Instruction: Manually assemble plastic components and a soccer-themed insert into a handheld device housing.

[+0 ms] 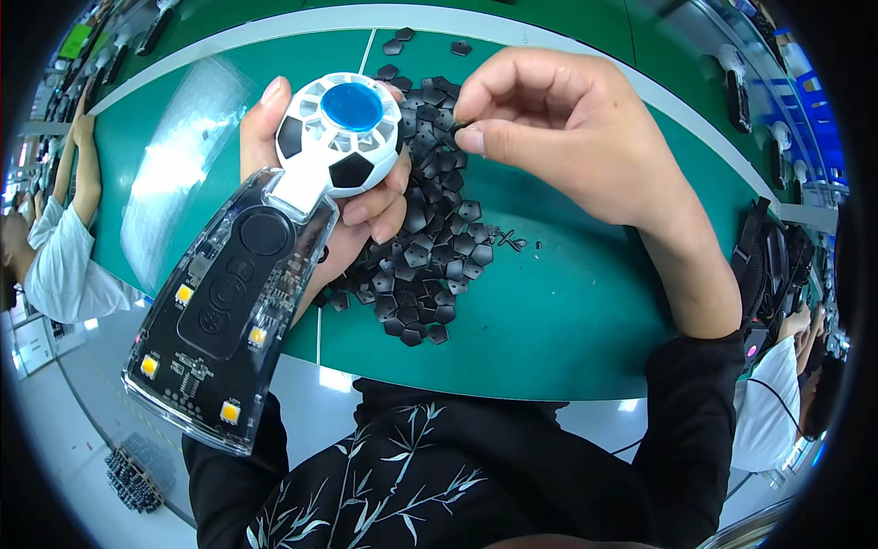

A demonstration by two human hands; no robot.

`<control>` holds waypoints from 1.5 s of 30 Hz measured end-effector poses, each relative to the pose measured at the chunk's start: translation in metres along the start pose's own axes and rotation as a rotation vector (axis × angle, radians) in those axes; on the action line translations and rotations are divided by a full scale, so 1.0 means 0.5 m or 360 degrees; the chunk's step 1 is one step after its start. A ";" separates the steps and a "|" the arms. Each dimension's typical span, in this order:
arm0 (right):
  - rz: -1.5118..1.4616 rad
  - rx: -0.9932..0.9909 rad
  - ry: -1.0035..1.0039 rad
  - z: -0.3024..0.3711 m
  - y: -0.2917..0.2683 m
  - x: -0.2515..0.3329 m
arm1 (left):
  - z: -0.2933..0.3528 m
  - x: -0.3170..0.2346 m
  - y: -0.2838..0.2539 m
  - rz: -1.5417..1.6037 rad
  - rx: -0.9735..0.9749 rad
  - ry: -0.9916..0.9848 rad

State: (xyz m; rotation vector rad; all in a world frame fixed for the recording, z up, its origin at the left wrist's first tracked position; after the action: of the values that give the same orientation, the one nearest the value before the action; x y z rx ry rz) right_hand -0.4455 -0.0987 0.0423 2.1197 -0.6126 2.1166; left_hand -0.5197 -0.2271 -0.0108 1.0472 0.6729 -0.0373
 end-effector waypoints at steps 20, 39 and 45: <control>-0.0452 -0.0287 -0.0198 0.031 -0.009 0.087 | 0.056 0.043 0.029 -0.0832 0.0025 0.0190; 0.2078 -0.1669 0.0028 -0.095 -0.531 -0.158 | 0.086 0.022 0.073 -0.1052 0.0044 0.0777; 0.1291 -0.1463 -0.0438 -0.097 -0.450 -0.149 | 0.106 0.001 0.091 -0.1261 0.0118 0.1075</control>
State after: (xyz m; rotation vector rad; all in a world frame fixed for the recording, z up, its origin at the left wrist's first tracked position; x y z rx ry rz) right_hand -0.4130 0.1398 0.0209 1.6981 -2.2247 1.2239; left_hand -0.4776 -0.2462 0.0419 0.7960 1.6846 -0.4106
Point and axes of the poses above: each hand's wrist, its own z-axis away from the middle knuckle, its own y-axis out of the palm, x = y × z, the point moved 8 cm from there along -z, towards the middle knuckle, and after that the axes turned 12 degrees about -x, right-handed, at the moved point
